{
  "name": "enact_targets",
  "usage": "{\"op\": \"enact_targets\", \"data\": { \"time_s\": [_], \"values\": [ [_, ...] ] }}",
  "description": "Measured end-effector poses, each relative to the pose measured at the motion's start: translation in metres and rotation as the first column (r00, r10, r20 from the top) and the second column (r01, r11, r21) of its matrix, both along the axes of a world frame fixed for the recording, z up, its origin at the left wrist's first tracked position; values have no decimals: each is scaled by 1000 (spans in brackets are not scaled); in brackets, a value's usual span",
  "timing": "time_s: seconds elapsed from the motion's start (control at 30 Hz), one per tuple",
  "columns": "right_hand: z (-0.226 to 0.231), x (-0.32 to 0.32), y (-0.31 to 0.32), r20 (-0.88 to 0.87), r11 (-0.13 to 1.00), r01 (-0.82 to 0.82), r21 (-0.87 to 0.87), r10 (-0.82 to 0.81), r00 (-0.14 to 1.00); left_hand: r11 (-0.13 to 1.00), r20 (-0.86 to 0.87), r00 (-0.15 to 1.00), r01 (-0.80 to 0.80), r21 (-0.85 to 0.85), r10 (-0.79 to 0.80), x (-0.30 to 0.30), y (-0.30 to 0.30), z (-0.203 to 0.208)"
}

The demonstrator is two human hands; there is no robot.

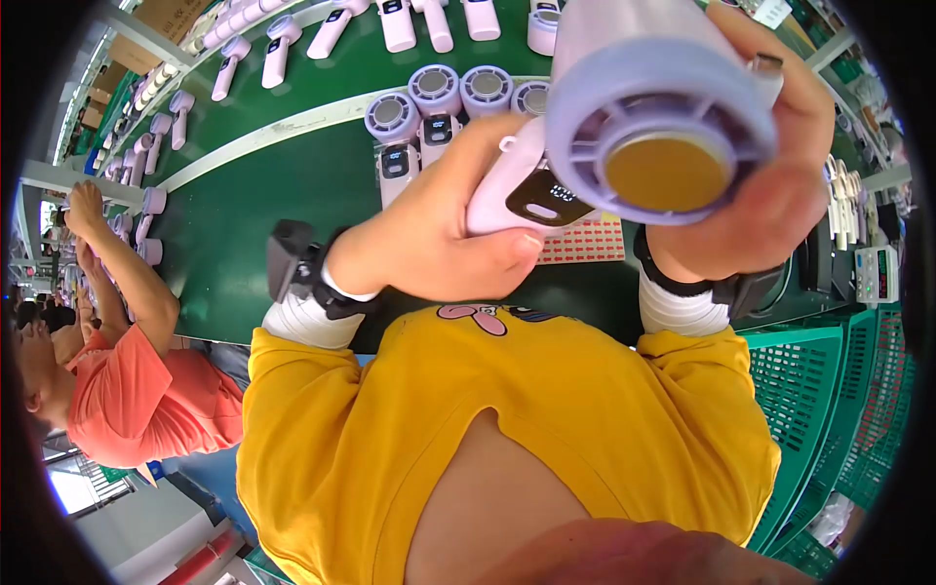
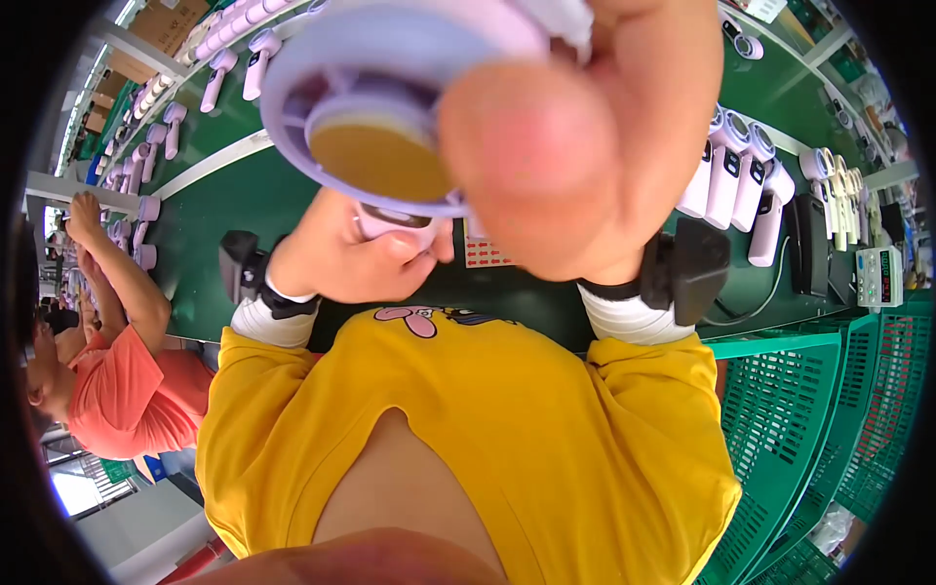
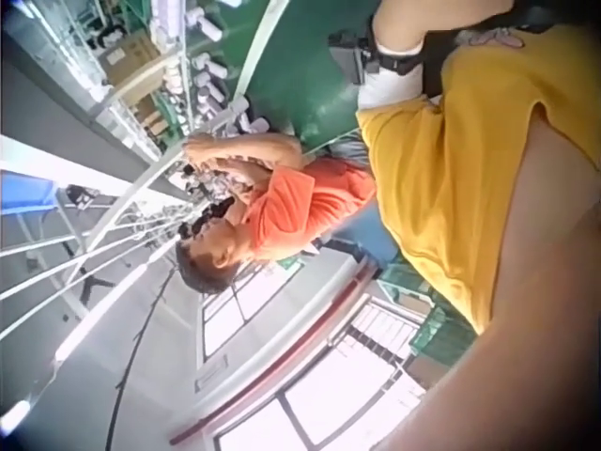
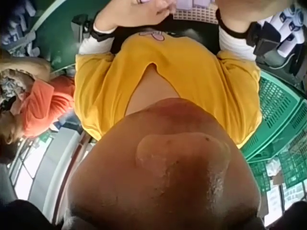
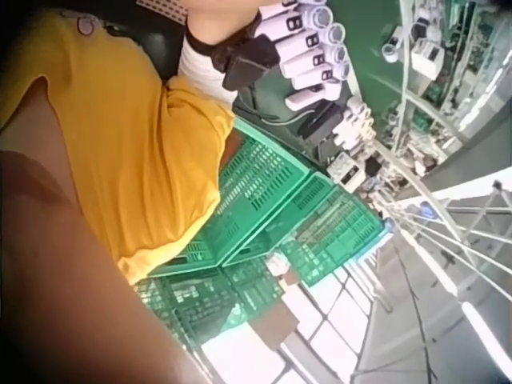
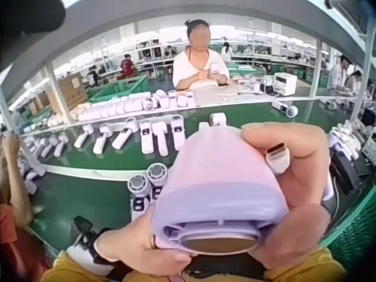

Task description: The person tests pink handheld fans by picking them up from a conveyor belt, pressing a button to cycle through speed settings on a digital display, and placing them back. This process is repeated for multiple fans, sometimes handling two at once, while occasionally plugging in a charging cable to check the connection.

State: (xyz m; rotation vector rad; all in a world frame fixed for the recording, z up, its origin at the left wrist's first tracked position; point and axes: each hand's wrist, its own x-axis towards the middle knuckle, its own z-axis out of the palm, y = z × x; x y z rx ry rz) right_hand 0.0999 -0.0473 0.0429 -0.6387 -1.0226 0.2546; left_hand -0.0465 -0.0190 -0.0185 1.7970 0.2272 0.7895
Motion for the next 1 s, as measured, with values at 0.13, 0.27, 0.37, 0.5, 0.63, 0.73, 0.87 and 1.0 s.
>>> {"op": "enact_targets", "data": {
  "time_s": [0.13,0.27,0.37,0.5,0.63,0.73,0.87,1.0],
  "values": [
    [-5,10,11,207,992,-115,-51,123,971,667,262,965,181,-722,22,-20,-22,54],
    [1,11,3,371,985,-79,-151,130,919,939,615,760,332,-89,-210,-65,-7,83],
    [14,5,-1,398,990,-59,-130,107,911,826,903,430,-506,247,-6,-59,-72,79],
    [14,8,-8,417,991,-13,-134,68,906,836,887,444,-528,148,124,-69,-71,86],
    [19,12,-17,463,983,68,-173,21,886,711,891,442,-658,247,100,-41,-76,76],
    [24,6,-19,448,963,61,-261,65,892,707,897,432,-662,247,92,-48,-81,83],
    [11,10,-16,386,938,79,-337,61,921,923,882,453,-381,61,129,-44,-60,70],
    [17,0,-23,502,929,-41,-368,236,832,921,823,557,-369,125,112,-30,-45,66]
  ]
}}
